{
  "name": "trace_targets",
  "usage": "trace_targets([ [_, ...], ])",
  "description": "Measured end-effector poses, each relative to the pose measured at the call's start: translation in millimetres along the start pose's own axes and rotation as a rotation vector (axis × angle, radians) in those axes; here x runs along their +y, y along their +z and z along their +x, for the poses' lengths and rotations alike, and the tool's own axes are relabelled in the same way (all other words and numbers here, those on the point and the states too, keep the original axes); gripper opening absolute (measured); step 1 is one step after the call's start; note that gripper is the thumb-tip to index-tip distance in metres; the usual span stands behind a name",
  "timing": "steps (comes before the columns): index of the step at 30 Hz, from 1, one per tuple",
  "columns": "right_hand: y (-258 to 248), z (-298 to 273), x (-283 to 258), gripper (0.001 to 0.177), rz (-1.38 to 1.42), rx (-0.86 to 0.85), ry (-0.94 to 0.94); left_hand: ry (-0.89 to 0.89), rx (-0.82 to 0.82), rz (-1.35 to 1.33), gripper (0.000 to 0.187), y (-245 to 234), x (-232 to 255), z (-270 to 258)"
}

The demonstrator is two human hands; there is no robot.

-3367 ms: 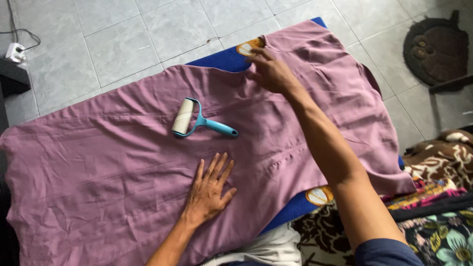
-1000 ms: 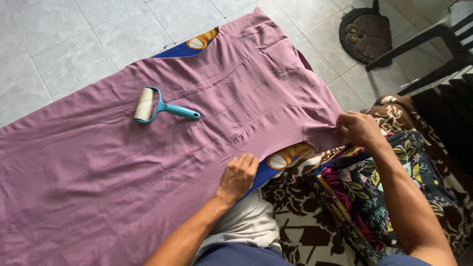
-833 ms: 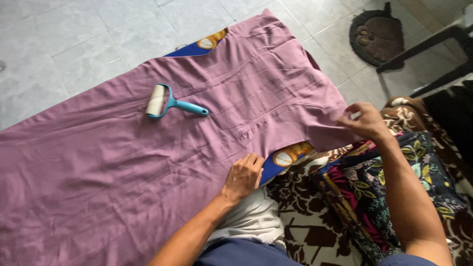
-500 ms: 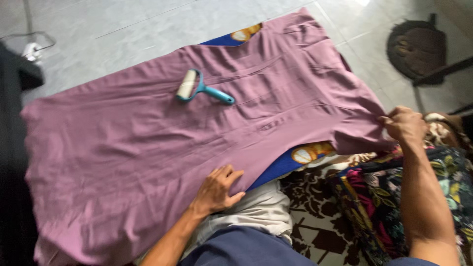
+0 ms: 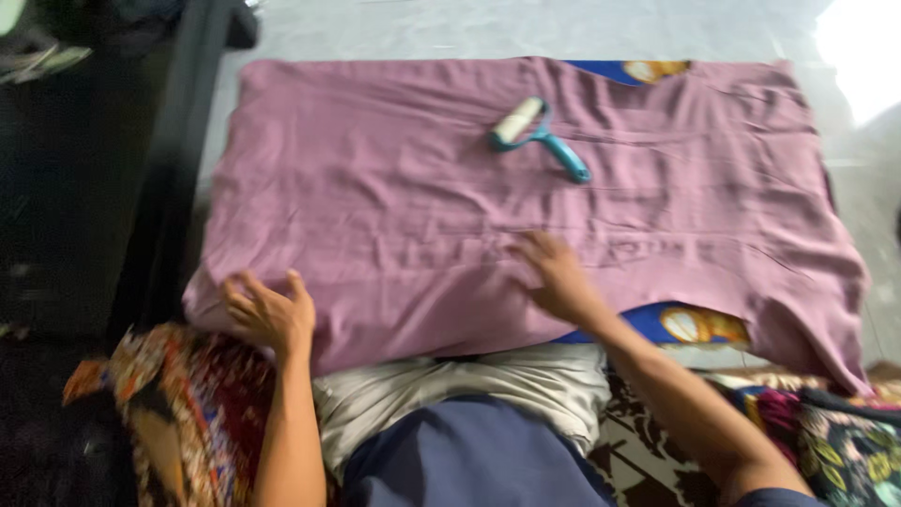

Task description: The person uses a lint roller to clean a dark floral garment and then a pink long-sleeved shirt laid out on a blue mat. The person smooths the garments with their hands and rolls the lint roller across the surfaces to remove lint.

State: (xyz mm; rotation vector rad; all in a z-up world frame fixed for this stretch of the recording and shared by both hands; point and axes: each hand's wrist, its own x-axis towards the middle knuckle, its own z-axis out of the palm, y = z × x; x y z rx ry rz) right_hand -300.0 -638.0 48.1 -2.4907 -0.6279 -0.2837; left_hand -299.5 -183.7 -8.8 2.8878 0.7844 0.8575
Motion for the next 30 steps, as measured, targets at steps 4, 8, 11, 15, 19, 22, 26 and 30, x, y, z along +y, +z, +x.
trace_targets([
  [4,86.3,60.8,-86.2,0.073,0.062,-0.196,-0.276,-0.42,-0.128,-0.077,0.078,5.0,-59.5,17.8],
  [8,140.8,87.5,-146.7,0.083,-0.046,-0.364,-0.399,-0.528,-0.266,-0.362,0.075,-12.9,-89.6,19.2],
  [11,150.7,89.4,-160.0,0.083,-0.13,-0.442,-0.385,-0.535,-0.336,-0.389,0.068,-18.4,-100.4,19.3],
  [15,149.6,88.8,-157.9,0.082,-0.163,-0.41,-0.419,-0.463,-0.317,-0.365,0.055,-28.4,-122.5,23.9],
  [19,148.3,89.2,-158.8,0.08,-0.176,-0.412,-0.428,-0.462,-0.231,-0.284,0.035,-32.1,-149.5,33.9],
  [22,144.3,90.0,-159.9,0.08,-0.135,-0.45,-0.42,-0.462,-0.29,-0.234,0.03,-32.7,-146.3,36.5],
  [26,144.0,98.6,-154.2,0.069,-0.031,-0.51,-0.363,-0.159,0.054,-0.19,0.024,-29.8,-114.2,27.3],
  [30,164.2,110.5,-162.6,0.05,0.086,-0.428,-0.272,-0.202,-0.139,-0.295,0.027,-26.1,-91.7,32.6],
])
